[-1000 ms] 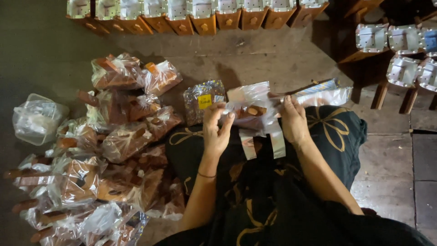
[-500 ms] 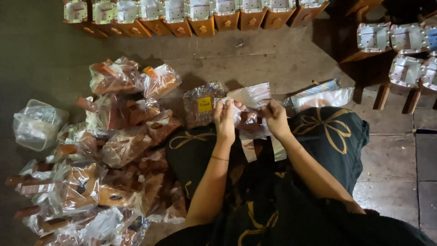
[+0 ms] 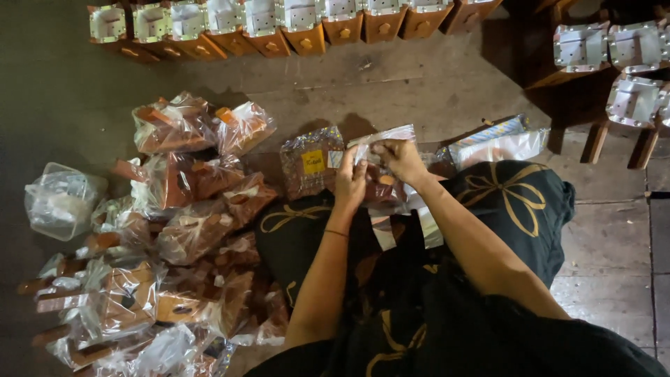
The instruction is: The person sits on the floor and repeatedly picks up small wooden items, places them into clear plastic bags, and seals the bags. The person handles the items one at a time, folding the bag edges to close them.
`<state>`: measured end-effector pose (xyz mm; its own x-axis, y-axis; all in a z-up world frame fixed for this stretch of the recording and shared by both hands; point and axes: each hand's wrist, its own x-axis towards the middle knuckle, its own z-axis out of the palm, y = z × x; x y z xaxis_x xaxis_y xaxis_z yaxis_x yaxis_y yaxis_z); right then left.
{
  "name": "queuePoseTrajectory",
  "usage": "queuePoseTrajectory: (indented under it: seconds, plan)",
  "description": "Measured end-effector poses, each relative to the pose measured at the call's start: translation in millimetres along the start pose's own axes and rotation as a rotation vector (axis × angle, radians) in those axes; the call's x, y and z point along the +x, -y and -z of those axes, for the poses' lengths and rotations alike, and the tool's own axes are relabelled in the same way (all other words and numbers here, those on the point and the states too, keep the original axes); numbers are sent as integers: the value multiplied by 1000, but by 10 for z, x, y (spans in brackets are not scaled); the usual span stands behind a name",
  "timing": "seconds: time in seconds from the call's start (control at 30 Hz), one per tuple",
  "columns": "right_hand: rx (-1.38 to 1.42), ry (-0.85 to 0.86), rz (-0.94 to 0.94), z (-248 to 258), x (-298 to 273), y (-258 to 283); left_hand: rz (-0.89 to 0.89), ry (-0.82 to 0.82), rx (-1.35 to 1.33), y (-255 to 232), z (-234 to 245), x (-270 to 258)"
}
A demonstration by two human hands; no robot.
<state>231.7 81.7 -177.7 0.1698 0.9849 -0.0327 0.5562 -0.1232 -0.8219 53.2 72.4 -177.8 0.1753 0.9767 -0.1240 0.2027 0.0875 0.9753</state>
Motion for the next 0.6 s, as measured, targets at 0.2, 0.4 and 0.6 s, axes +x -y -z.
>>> queuePoseTrajectory:
  seconds: [0.2, 0.4, 0.6]
  plan:
    - [593, 280, -189, 403, -225, 783, -141, -38, 405, 91, -136, 27]
    - [787, 126, -265, 303, -218, 814, -72, -20, 234, -777, -4, -195]
    - [893, -57, -241, 485, -360, 1078, 153, 151, -196, -248, 151, -33]
